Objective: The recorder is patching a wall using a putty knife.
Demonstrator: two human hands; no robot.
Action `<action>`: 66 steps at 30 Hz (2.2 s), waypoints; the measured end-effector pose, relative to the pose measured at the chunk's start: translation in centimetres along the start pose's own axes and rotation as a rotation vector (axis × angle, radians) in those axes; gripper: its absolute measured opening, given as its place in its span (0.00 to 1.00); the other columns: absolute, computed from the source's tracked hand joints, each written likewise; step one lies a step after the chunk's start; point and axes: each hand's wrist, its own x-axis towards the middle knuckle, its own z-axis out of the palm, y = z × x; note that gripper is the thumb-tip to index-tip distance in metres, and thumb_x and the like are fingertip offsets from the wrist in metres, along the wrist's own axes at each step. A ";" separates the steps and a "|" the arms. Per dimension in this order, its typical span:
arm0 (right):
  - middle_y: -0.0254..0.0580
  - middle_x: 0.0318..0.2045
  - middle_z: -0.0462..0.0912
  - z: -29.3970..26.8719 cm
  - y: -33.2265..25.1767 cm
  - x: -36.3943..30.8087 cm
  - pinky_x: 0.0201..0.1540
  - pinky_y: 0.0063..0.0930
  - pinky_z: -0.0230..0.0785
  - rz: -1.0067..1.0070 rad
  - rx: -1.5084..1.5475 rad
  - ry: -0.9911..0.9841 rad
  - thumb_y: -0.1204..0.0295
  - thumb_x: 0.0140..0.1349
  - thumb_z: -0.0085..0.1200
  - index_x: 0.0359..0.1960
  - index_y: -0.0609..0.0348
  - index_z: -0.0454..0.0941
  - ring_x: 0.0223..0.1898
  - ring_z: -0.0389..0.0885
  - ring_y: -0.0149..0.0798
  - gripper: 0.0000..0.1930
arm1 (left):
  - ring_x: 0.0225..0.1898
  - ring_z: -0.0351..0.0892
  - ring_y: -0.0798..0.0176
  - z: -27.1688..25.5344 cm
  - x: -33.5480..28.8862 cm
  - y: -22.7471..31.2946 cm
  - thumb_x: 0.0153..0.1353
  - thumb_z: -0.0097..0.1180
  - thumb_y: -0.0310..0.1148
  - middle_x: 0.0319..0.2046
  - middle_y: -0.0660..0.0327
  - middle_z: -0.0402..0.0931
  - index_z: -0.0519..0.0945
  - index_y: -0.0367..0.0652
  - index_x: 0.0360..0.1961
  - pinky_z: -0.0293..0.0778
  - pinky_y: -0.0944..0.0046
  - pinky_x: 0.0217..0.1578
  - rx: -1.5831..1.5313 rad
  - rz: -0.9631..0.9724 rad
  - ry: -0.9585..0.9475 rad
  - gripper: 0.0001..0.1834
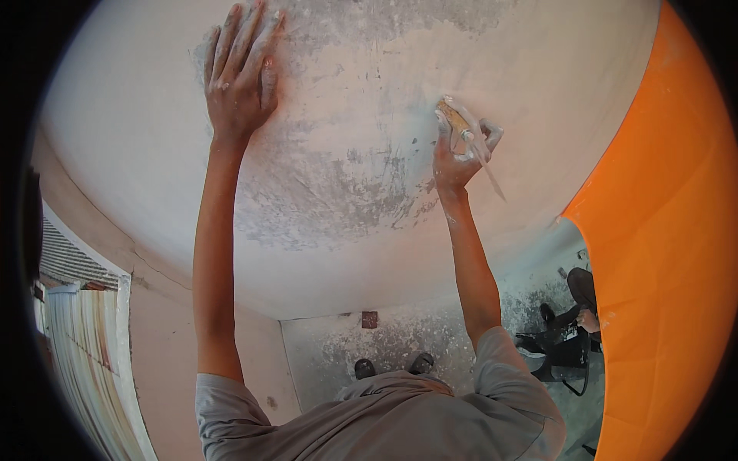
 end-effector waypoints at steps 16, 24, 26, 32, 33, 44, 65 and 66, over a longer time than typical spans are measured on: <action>0.37 0.23 0.81 -6.4 -4.7 -7.0 0.28 0.28 0.64 0.473 0.074 -0.628 0.69 0.59 0.63 0.35 0.61 0.83 0.22 0.69 0.31 0.08 | 0.76 0.47 0.46 -0.1 -2.1 0.6 0.65 0.46 0.36 0.72 0.52 0.58 0.70 0.45 0.67 0.40 0.40 0.74 -0.093 0.043 0.018 0.28; 0.46 0.24 0.82 -18.6 -7.9 -27.2 0.35 0.41 0.72 0.894 -0.048 -0.922 0.62 0.60 0.62 0.37 0.61 0.79 0.26 0.80 0.47 0.14 | 0.76 0.46 0.56 4.3 -6.3 10.9 0.67 0.47 0.43 0.75 0.66 0.53 0.65 0.64 0.71 0.42 0.47 0.74 -0.267 0.078 -0.171 0.30; 0.58 0.33 0.84 -22.9 -8.5 -32.9 0.50 0.49 0.71 0.893 -0.128 -1.175 0.55 0.60 0.62 0.42 0.64 0.80 0.41 0.82 0.59 0.22 | 0.76 0.45 0.56 5.1 -5.1 12.2 0.67 0.47 0.43 0.75 0.65 0.51 0.63 0.63 0.72 0.41 0.48 0.74 -0.301 0.084 -0.157 0.31; 0.55 0.29 0.85 -33.6 -8.5 -36.7 0.42 0.49 0.74 1.100 -0.015 -1.471 0.55 0.68 0.50 0.40 0.67 0.79 0.36 0.84 0.57 0.22 | 0.77 0.43 0.59 7.6 -2.2 16.0 0.67 0.49 0.43 0.75 0.65 0.50 0.62 0.61 0.72 0.39 0.47 0.75 -0.256 0.222 -0.280 0.32; 0.55 0.29 0.85 -34.6 -7.5 -36.4 0.42 0.49 0.74 1.105 0.000 -1.468 0.55 0.68 0.50 0.40 0.67 0.79 0.36 0.84 0.57 0.22 | 0.77 0.44 0.60 7.9 -2.1 16.6 0.66 0.50 0.43 0.75 0.66 0.50 0.62 0.61 0.72 0.39 0.47 0.75 -0.289 0.222 -0.274 0.32; 0.63 0.29 0.79 -25.9 1.4 -28.8 0.41 0.57 0.70 0.632 -0.167 -1.435 0.63 0.67 0.50 0.40 0.64 0.73 0.37 0.78 0.66 0.13 | 0.77 0.39 0.48 7.7 -5.5 14.7 0.67 0.47 0.46 0.75 0.60 0.51 0.65 0.60 0.71 0.30 0.32 0.71 -0.114 -0.072 -0.078 0.30; 0.31 0.20 0.66 -15.8 0.8 -24.1 0.26 0.26 0.61 1.127 0.369 -0.910 0.68 0.74 0.46 0.37 0.60 0.68 0.22 0.66 0.27 0.09 | 0.76 0.41 0.41 7.1 -13.5 9.0 0.74 0.21 0.50 0.73 0.46 0.53 0.70 0.41 0.67 0.31 0.39 0.72 0.124 -0.495 0.210 0.35; 0.28 0.20 0.65 -16.6 0.5 -25.0 0.23 0.23 0.57 1.385 0.479 -0.922 0.60 0.74 0.45 0.34 0.56 0.67 0.20 0.63 0.24 0.14 | 0.76 0.41 0.41 7.0 -13.6 9.0 0.74 0.21 0.50 0.73 0.46 0.53 0.70 0.41 0.67 0.31 0.39 0.72 0.113 -0.490 0.204 0.35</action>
